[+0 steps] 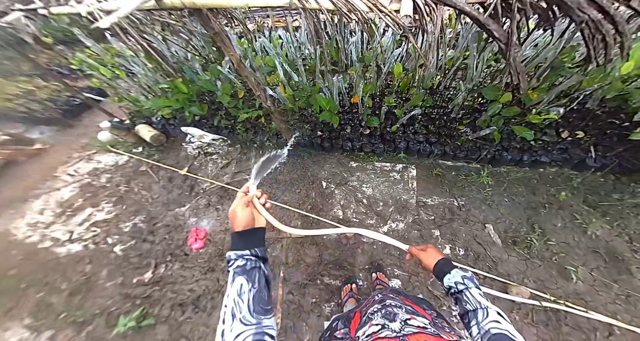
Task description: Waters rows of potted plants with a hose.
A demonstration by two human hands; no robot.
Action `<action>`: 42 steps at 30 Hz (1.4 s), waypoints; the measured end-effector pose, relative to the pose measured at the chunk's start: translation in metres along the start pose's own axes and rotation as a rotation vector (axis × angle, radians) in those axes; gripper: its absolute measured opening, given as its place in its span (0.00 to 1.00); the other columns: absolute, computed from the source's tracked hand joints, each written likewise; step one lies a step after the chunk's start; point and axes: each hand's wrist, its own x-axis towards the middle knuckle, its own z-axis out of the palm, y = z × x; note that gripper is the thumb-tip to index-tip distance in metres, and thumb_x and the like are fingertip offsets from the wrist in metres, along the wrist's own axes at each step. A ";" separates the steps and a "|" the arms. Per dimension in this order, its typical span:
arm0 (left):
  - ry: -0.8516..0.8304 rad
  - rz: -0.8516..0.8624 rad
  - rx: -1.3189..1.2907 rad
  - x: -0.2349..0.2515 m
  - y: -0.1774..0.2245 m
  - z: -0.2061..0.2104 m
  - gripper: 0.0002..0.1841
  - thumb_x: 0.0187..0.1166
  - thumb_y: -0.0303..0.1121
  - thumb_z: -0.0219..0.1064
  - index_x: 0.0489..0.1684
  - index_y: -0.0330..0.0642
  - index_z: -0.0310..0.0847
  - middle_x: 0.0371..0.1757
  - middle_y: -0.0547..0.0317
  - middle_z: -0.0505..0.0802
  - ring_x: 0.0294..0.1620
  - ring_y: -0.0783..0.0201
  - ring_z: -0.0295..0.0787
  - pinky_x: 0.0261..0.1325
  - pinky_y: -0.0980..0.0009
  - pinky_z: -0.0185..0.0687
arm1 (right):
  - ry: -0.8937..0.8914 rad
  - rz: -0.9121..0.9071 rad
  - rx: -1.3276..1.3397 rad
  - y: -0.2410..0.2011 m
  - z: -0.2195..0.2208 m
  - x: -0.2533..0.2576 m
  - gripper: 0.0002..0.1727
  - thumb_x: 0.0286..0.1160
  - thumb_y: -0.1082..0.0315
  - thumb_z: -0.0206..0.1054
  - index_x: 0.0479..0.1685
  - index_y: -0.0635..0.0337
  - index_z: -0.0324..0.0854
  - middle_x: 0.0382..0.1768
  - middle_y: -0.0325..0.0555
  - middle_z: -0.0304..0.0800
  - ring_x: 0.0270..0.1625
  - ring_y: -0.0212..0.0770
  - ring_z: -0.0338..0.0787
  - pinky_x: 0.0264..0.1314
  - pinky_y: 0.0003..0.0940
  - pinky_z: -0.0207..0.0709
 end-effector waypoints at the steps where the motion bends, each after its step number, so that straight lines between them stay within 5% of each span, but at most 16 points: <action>1: -0.031 0.051 -0.009 0.005 0.007 0.002 0.19 0.87 0.26 0.37 0.65 0.43 0.73 0.29 0.60 0.84 0.22 0.65 0.81 0.24 0.69 0.81 | 0.001 -0.009 0.015 0.002 0.000 -0.001 0.26 0.93 0.46 0.54 0.50 0.56 0.92 0.34 0.50 0.86 0.33 0.42 0.77 0.47 0.47 0.73; 6: -0.127 0.284 0.015 0.024 0.042 0.007 0.17 0.89 0.24 0.45 0.65 0.43 0.77 0.32 0.62 0.89 0.31 0.64 0.89 0.42 0.64 0.91 | -0.056 -0.158 0.118 0.019 -0.010 -0.013 0.22 0.94 0.52 0.55 0.49 0.56 0.93 0.18 0.35 0.74 0.19 0.31 0.66 0.30 0.33 0.67; 9: -0.106 0.331 0.089 0.032 0.050 0.007 0.14 0.92 0.28 0.50 0.66 0.46 0.78 0.32 0.64 0.90 0.34 0.62 0.93 0.50 0.57 0.94 | -0.095 -0.251 0.142 0.028 -0.020 -0.024 0.20 0.94 0.56 0.55 0.50 0.58 0.92 0.15 0.32 0.73 0.17 0.27 0.67 0.28 0.29 0.67; 12: -0.039 0.402 0.131 0.041 0.045 0.005 0.14 0.93 0.32 0.51 0.70 0.49 0.77 0.28 0.67 0.87 0.25 0.67 0.88 0.36 0.65 0.91 | -0.102 -0.324 0.116 0.035 -0.024 -0.027 0.18 0.92 0.59 0.57 0.50 0.59 0.92 0.17 0.32 0.78 0.19 0.27 0.72 0.31 0.28 0.70; 14: 0.017 0.429 0.128 0.041 0.041 0.008 0.14 0.94 0.36 0.49 0.69 0.53 0.77 0.24 0.70 0.82 0.16 0.72 0.77 0.22 0.75 0.80 | -0.102 -0.340 0.068 0.038 -0.025 -0.027 0.17 0.91 0.61 0.59 0.50 0.61 0.91 0.20 0.35 0.81 0.22 0.29 0.75 0.35 0.31 0.73; 17: 0.064 0.385 0.064 0.042 0.025 0.007 0.12 0.95 0.39 0.47 0.61 0.57 0.76 0.15 0.71 0.74 0.07 0.72 0.67 0.11 0.75 0.69 | -0.043 -0.327 -0.015 0.054 -0.020 -0.019 0.18 0.91 0.57 0.59 0.48 0.59 0.92 0.25 0.42 0.84 0.27 0.37 0.78 0.41 0.42 0.76; 19: 0.084 0.311 0.007 0.037 0.011 0.004 0.12 0.96 0.38 0.43 0.56 0.55 0.74 0.12 0.70 0.70 0.06 0.72 0.65 0.09 0.75 0.67 | 0.031 -0.312 -0.022 0.066 -0.016 -0.011 0.20 0.89 0.54 0.60 0.46 0.57 0.93 0.26 0.45 0.87 0.29 0.41 0.81 0.45 0.49 0.77; 27: 0.199 0.105 -0.044 -0.006 -0.029 -0.005 0.19 0.97 0.43 0.30 0.47 0.52 0.68 0.07 0.73 0.61 0.02 0.73 0.55 0.06 0.76 0.56 | 0.093 -0.134 0.021 0.081 -0.012 -0.019 0.22 0.90 0.50 0.61 0.44 0.58 0.93 0.27 0.48 0.87 0.31 0.44 0.80 0.45 0.52 0.75; 42: 0.247 0.096 -0.028 -0.066 -0.054 -0.037 0.20 0.97 0.42 0.31 0.46 0.51 0.71 0.07 0.73 0.62 0.01 0.75 0.56 0.05 0.77 0.56 | 0.040 -0.037 -0.048 0.072 -0.015 -0.011 0.23 0.91 0.48 0.58 0.46 0.56 0.93 0.30 0.50 0.87 0.34 0.45 0.80 0.49 0.52 0.74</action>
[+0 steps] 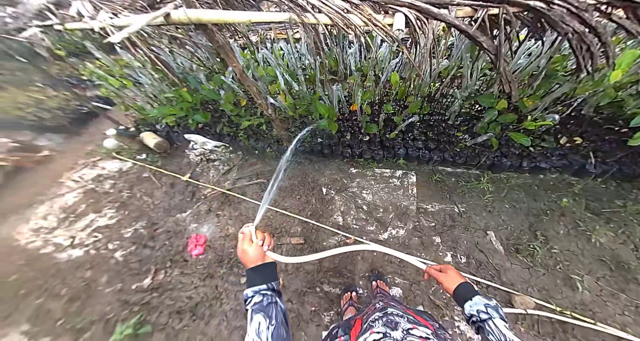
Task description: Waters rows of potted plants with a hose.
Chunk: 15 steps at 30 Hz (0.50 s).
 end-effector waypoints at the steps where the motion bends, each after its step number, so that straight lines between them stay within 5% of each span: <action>1: 0.001 0.006 0.001 -0.003 0.000 -0.001 0.20 0.97 0.41 0.31 0.46 0.50 0.71 0.06 0.73 0.63 0.01 0.75 0.56 0.05 0.77 0.56 | -0.007 0.003 -0.011 -0.002 -0.001 0.000 0.24 0.91 0.48 0.58 0.46 0.56 0.93 0.31 0.50 0.87 0.35 0.46 0.80 0.50 0.52 0.74; 11: 0.043 0.066 0.087 -0.042 -0.007 -0.005 0.17 0.97 0.38 0.36 0.48 0.46 0.72 0.08 0.72 0.65 0.03 0.75 0.58 0.06 0.78 0.57 | 0.001 0.022 -0.008 -0.002 0.006 0.003 0.23 0.90 0.48 0.60 0.46 0.58 0.93 0.33 0.52 0.88 0.36 0.47 0.81 0.51 0.53 0.74; 15: 0.040 0.089 0.177 -0.054 -0.011 -0.004 0.15 0.97 0.36 0.39 0.49 0.44 0.72 0.09 0.71 0.66 0.04 0.74 0.59 0.07 0.78 0.59 | -0.007 0.039 -0.003 -0.007 0.006 -0.002 0.24 0.91 0.49 0.59 0.49 0.60 0.93 0.42 0.58 0.91 0.43 0.52 0.85 0.58 0.56 0.75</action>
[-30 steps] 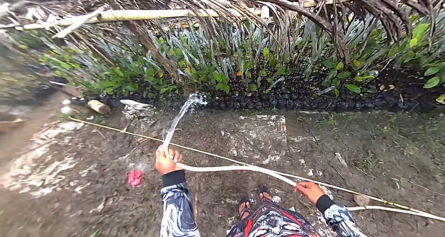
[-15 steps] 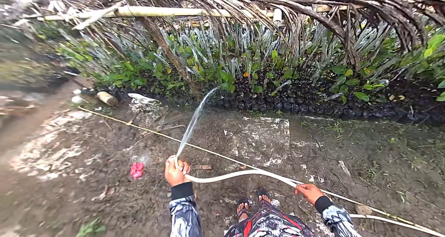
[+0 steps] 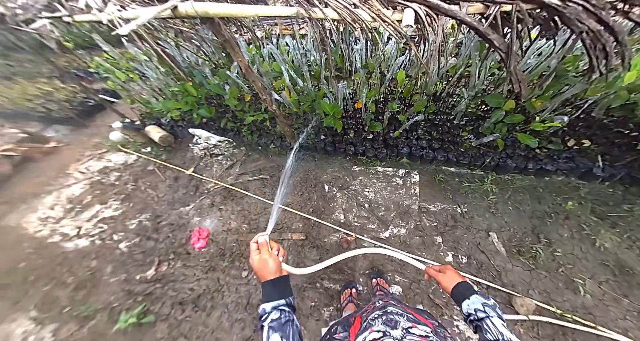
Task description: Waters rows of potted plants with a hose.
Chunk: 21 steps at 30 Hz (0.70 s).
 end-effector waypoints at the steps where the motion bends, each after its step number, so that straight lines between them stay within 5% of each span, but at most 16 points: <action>1: -0.004 0.007 0.016 -0.002 0.001 0.001 0.14 0.97 0.35 0.39 0.49 0.44 0.72 0.09 0.71 0.66 0.04 0.74 0.59 0.07 0.78 0.59 | -0.001 0.000 -0.006 0.000 0.001 0.000 0.24 0.91 0.49 0.59 0.49 0.60 0.93 0.42 0.58 0.91 0.44 0.53 0.85 0.58 0.57 0.75; 21: -0.086 0.040 0.137 -0.008 0.010 0.011 0.12 0.95 0.31 0.44 0.50 0.41 0.75 0.10 0.71 0.67 0.04 0.75 0.60 0.07 0.79 0.59 | -0.033 0.014 -0.045 -0.021 0.008 0.000 0.24 0.91 0.47 0.59 0.48 0.58 0.93 0.42 0.56 0.91 0.45 0.51 0.85 0.59 0.56 0.74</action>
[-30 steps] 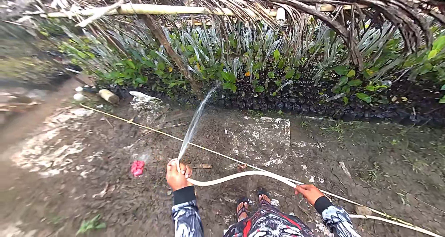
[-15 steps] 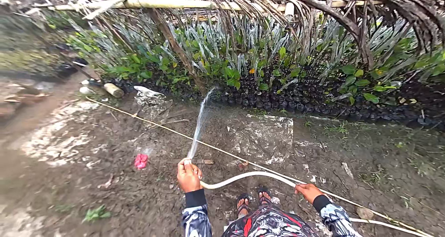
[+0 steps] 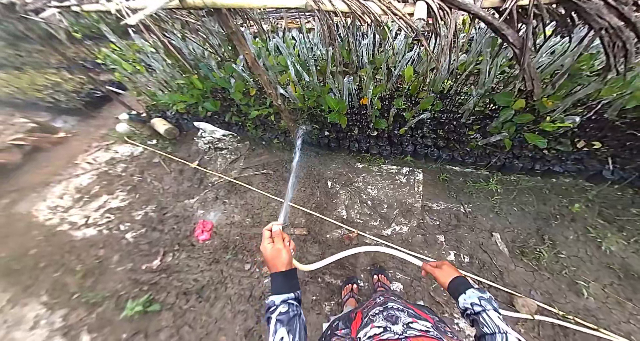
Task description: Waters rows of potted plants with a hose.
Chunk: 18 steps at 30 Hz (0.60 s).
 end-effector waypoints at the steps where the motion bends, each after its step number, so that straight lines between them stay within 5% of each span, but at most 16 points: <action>1: -0.012 0.014 0.003 0.000 0.001 0.001 0.12 0.95 0.32 0.44 0.50 0.41 0.75 0.10 0.71 0.67 0.04 0.75 0.60 0.07 0.78 0.60 | 0.004 -0.001 -0.001 0.001 0.001 0.001 0.24 0.90 0.47 0.60 0.48 0.58 0.93 0.42 0.56 0.92 0.45 0.51 0.85 0.59 0.56 0.74; 18: -0.152 0.090 0.021 0.004 0.022 0.012 0.12 0.94 0.32 0.47 0.50 0.42 0.77 0.11 0.71 0.69 0.05 0.75 0.61 0.08 0.79 0.61 | 0.020 -0.028 -0.021 -0.011 0.001 0.000 0.24 0.90 0.46 0.59 0.47 0.55 0.94 0.43 0.56 0.93 0.47 0.53 0.87 0.60 0.59 0.75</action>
